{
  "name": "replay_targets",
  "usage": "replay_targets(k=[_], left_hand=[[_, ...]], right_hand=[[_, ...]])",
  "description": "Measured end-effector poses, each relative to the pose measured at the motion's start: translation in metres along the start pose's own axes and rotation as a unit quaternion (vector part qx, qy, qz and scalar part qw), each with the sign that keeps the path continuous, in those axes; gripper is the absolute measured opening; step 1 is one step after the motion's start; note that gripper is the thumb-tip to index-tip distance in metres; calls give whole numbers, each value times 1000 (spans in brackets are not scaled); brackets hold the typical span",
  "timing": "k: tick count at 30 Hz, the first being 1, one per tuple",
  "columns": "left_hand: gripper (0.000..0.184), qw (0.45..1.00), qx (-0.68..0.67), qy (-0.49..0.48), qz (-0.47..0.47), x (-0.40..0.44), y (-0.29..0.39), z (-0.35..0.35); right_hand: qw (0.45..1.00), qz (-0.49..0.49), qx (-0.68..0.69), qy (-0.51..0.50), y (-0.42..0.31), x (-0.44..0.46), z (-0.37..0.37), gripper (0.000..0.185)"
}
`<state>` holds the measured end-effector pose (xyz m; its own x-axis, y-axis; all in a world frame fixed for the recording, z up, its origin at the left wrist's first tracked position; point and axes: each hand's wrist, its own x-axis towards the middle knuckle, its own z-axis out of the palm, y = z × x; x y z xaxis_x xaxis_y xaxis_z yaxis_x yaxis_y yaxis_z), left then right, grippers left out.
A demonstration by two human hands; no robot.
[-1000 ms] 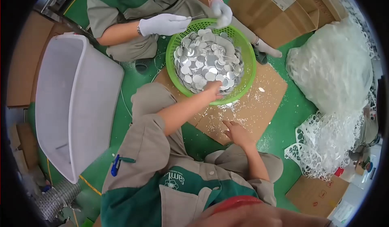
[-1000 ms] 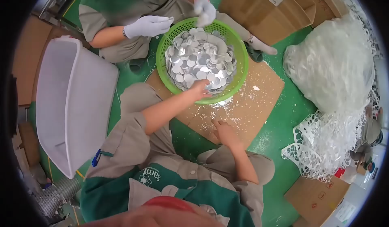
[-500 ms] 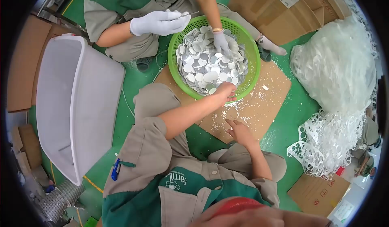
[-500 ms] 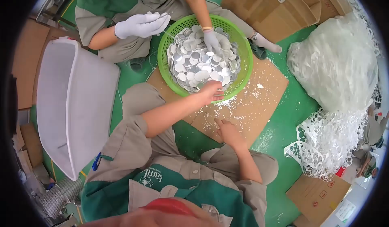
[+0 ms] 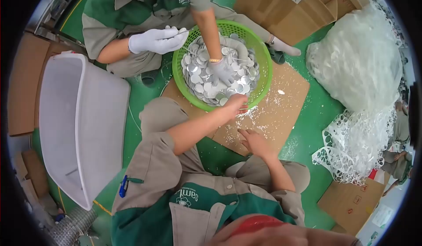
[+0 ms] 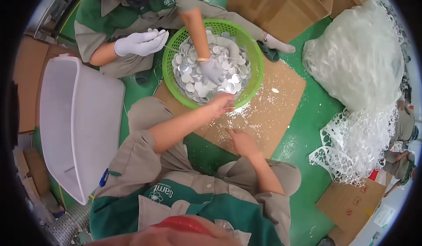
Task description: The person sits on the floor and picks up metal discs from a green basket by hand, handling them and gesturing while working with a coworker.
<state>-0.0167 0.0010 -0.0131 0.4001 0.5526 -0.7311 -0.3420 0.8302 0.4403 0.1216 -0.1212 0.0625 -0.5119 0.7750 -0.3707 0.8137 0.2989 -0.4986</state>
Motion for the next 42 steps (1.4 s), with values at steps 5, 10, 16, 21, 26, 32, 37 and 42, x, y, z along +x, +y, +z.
replay_targets(k=[5, 10, 16, 21, 26, 32, 37, 42], left_hand=[[24, 999, 30, 13, -18, -2, -3, 3], [28, 997, 65, -2, -43, 1, -20, 3], [18, 958, 273, 35, 86, 18, -26, -20], [16, 757, 596, 132, 233, 53, -21, -71], [36, 654, 704, 201, 191, 81, -25, -93], [46, 657, 658, 300, 212, 96, -12, -122], [29, 628, 664, 321, 248, 103, -26, -124], [24, 660, 570, 374, 315, 126, -26, -139]], right_hand=[[1000, 14, -22, -16, 12, 2, 9, 42], [998, 53, 1, -39, 6, -3, 3, 42], [998, 42, -23, -32, 4, -3, 3, 40], [996, 63, -15, -66, 8, -5, 4, 42], [998, 48, -45, -5, 20, -12, 16, 32], [998, 43, -41, -24, 17, -14, 7, 30], [996, 59, -36, -55, 31, -15, 21, 44], [993, 82, -53, -71, 12, -13, 6, 42]])
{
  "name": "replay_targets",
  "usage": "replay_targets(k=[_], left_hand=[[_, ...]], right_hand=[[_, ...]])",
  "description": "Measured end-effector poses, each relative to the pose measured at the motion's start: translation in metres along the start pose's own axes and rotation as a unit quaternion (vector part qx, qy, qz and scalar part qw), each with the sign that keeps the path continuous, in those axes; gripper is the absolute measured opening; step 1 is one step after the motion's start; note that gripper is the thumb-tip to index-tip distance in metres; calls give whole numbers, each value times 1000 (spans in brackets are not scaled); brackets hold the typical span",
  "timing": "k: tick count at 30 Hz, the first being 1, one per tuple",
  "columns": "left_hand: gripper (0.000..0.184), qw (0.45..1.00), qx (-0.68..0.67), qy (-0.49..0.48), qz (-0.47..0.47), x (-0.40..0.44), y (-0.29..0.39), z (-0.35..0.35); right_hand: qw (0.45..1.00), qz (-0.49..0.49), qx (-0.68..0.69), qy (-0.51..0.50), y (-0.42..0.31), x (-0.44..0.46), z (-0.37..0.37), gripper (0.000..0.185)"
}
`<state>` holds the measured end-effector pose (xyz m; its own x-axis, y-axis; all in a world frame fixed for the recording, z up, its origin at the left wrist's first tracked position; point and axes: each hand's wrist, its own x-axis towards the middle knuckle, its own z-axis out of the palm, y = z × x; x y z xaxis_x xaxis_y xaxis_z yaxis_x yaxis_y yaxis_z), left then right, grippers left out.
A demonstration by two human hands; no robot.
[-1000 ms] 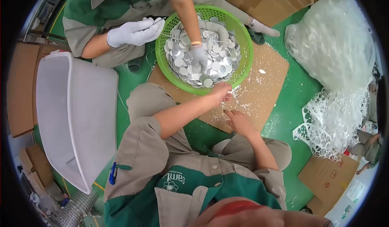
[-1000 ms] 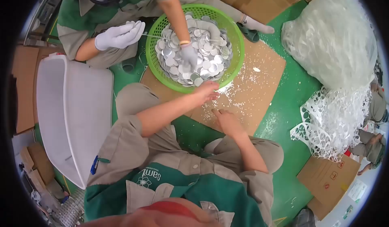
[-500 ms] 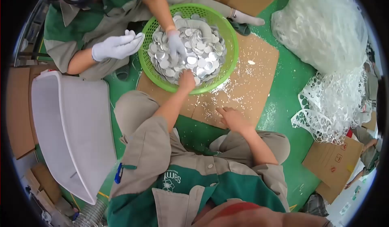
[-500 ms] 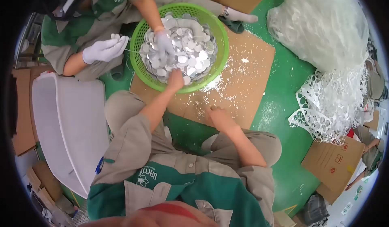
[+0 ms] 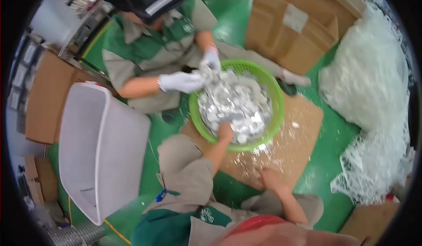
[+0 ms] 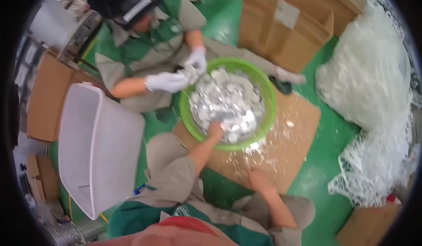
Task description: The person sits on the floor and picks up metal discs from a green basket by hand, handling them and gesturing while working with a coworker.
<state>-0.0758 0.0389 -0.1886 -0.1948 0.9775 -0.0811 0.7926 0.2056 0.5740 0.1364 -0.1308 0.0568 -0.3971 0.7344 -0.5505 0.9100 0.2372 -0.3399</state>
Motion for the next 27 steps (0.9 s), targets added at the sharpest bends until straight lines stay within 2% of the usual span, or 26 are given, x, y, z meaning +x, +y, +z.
replay_targets(k=[2, 3, 5, 8, 10, 11, 12, 13, 14, 15, 17, 19, 22, 24, 27], left_hand=[[18, 991, 42, -117, -46, 3, 16, -21], [14, 993, -4, -114, -42, 1, 22, -29], [12, 996, -15, -77, 39, 0, 35, -46], [13, 997, -69, -35, 31, 5, 73, -82], [16, 994, -100, 4, 41, 22, 68, -68], [31, 988, -151, -5, 26, 23, 79, -92], [32, 983, -108, 3, 148, 41, 56, -67], [40, 940, -317, -113, -58, 27, 99, -128], [41, 849, -469, -187, -157, 26, 106, -145], [41, 814, -505, -220, -184, 16, 121, -165], [37, 722, -592, -295, -202, -7, 136, -199], [34, 709, -596, -322, -198, -22, 138, -195], [32, 700, -601, -352, -159, -36, 156, -189], [30, 701, -597, -366, -133, -44, 169, -192], [28, 679, -614, -370, -157, -46, 175, -196]], right_hand=[[999, -24, 15, 29, 4, 11, 2, 40], [999, -27, 27, 29, 4, 6, 9, 39], [997, -45, 39, 43, -8, 5, -8, 39], [994, -69, 52, 68, -3, 3, -10, 35], [995, -54, 2, 87, 23, 15, 17, 28], [989, -49, 47, 129, 25, 17, 14, 22], [989, 33, 94, 107, 2, 10, -24, 19], [963, -29, 149, 223, 9, 15, -26, 19], [945, -22, 186, 267, 16, 25, -28, 19], [945, 16, 207, 254, 12, 25, -43, 24], [878, 24, 380, 288, 7, 32, -59, 25], [808, 33, 522, 271, 7, 41, -68, 27], [737, 1, 613, 284, -1, 47, -81, 28], [754, 3, 597, 274, -3, 49, -81, 28], [750, 33, 596, 284, -6, 52, -81, 24]])
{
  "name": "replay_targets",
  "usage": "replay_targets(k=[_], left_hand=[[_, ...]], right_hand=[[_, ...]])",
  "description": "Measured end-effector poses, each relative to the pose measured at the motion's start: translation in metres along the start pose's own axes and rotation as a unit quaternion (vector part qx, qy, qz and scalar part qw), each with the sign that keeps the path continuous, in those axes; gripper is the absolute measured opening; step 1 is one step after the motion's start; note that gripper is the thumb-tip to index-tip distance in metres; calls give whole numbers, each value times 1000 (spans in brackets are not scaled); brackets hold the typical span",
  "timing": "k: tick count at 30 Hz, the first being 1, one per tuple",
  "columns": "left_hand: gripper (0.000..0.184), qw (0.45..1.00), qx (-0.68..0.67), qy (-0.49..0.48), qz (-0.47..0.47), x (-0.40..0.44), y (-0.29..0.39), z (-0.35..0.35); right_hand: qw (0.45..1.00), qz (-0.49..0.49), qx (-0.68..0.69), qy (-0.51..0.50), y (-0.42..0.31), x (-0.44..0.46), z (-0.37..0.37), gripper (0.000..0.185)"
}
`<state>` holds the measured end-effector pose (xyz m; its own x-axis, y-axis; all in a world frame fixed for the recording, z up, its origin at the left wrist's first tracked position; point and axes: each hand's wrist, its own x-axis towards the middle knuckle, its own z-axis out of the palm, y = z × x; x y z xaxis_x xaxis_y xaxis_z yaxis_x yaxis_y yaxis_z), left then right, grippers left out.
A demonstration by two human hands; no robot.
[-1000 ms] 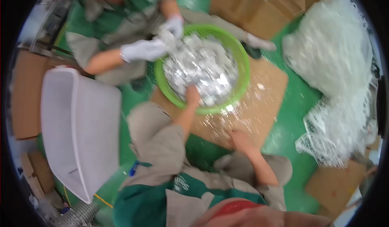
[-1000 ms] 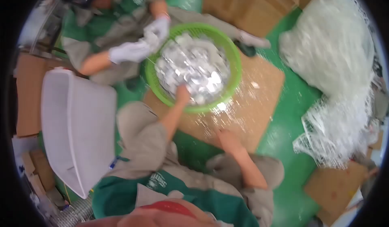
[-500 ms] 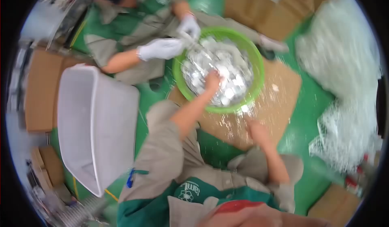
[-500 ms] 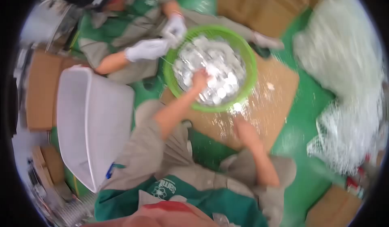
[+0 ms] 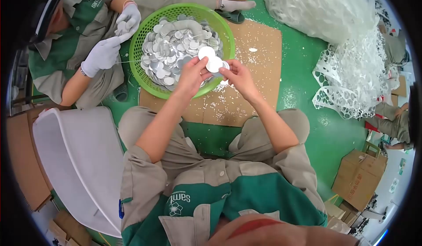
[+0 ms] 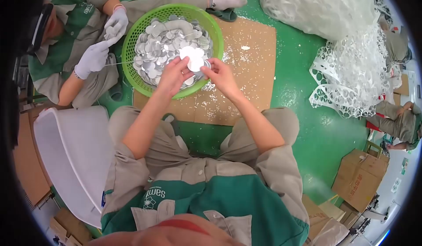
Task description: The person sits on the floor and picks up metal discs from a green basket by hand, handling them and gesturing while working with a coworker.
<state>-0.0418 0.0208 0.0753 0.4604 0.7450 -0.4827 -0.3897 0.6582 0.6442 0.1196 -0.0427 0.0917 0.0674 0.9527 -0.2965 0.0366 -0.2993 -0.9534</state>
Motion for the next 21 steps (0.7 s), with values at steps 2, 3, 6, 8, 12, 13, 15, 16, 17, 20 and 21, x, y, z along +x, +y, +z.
replay_targets(k=[2, 3, 6, 8, 12, 13, 15, 16, 17, 20, 21], left_hand=[[28, 1000, -13, 11, 16, 1, 4, 3], [28, 999, -13, 12, 28, 3, 6, 2], [30, 999, -6, 14, 46, 6, 1, -4], [30, 999, 12, 6, 50, 8, -2, -3], [31, 998, 49, -1, 39, 8, -4, 5], [31, 997, 62, -16, 36, 11, -6, 9], [31, 995, 90, -24, 27, 11, -7, 11], [30, 993, 104, -24, 48, 13, -5, 12], [30, 991, 119, -19, 65, 13, -5, 15], [29, 990, 104, 18, 98, 6, 1, 20], [30, 992, 102, 21, 73, 10, 3, 14]], right_hand=[[1000, 21, -1, 23, 0, 4, -7, 23], [999, 9, 20, 38, 1, 5, -8, 21], [997, -4, 46, 57, 1, 6, -11, 22], [996, -12, 43, 81, 6, 7, -11, 22], [995, -30, 1, 97, 5, 8, -12, 24], [995, -39, 7, 97, 18, 14, -12, 24], [996, -37, -11, 78, 15, 12, -15, 23], [997, -29, -16, 65, 13, 12, -13, 22], [997, -30, -10, 67, 12, 10, -12, 20], [995, -5, -35, 96, -4, 7, -17, 22], [997, 3, -2, 83, 0, 8, -20, 23]])
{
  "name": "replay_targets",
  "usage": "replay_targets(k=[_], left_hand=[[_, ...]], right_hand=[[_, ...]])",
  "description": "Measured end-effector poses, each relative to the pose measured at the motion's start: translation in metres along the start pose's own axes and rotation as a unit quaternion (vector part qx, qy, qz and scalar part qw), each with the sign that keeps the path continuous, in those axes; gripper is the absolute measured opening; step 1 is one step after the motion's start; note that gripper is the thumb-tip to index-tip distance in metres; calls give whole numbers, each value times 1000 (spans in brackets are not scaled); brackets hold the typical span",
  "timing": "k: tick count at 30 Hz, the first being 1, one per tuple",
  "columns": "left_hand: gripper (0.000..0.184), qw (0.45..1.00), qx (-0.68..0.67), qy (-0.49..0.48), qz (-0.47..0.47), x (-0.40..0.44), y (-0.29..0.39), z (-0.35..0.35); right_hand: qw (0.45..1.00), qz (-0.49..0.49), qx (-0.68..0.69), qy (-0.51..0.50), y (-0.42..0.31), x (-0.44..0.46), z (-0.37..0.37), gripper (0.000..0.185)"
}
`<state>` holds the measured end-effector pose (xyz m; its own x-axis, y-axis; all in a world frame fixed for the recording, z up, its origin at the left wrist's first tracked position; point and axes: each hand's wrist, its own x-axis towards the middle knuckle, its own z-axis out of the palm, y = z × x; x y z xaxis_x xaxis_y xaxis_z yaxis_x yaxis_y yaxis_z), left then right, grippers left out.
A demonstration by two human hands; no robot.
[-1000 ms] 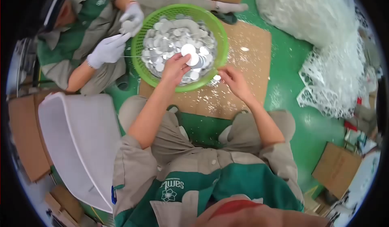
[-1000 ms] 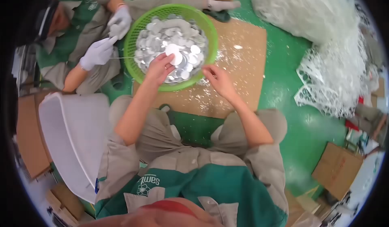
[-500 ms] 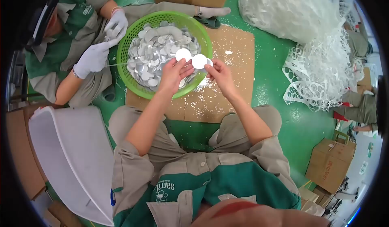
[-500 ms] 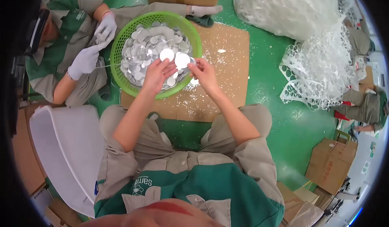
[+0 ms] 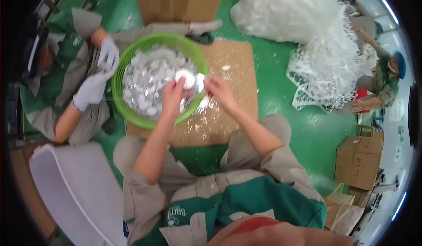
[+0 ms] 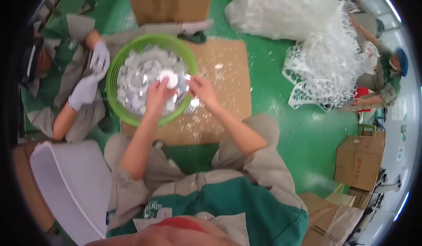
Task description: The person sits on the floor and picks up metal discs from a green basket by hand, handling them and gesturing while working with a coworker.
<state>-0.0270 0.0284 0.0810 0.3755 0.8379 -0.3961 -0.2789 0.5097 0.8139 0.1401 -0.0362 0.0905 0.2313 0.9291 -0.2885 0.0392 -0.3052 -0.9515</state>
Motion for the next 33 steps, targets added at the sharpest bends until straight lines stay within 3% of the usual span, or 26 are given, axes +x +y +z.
replay_targets(k=[2, 12, 15, 19, 20, 24, 26, 29, 33], left_hand=[[30, 999, -41, 11, 8, -5, 5, 2], [34, 996, -73, 48, 6, -6, 2, 0], [32, 995, -71, 63, 27, 0, -4, -2], [29, 997, -72, 4, 17, -4, -1, 0], [31, 997, -77, -20, -2, -5, -3, 5], [37, 991, -94, -71, -58, -7, -9, 4], [46, 991, -62, -100, -70, -8, -6, 2], [37, 992, -37, -85, -89, -2, -21, -6], [29, 983, -108, -93, -118, -1, -35, -13]], right_hand=[[991, 17, 132, -5, -1, 0, 3, 22], [989, 15, 146, -5, -2, -4, 6, 21], [992, -46, 117, 22, 6, 0, 5, 16], [985, -159, 20, 62, -3, -6, 4, 11], [981, -170, -56, 78, -1, -8, 3, 11], [890, -353, -272, 97, -2, -16, 8, 16], [882, -349, -309, 70, -1, -16, 8, 17], [879, -347, -326, 21, 4, -17, 6, 30], [861, -328, -387, -35, 9, -20, 11, 38]])
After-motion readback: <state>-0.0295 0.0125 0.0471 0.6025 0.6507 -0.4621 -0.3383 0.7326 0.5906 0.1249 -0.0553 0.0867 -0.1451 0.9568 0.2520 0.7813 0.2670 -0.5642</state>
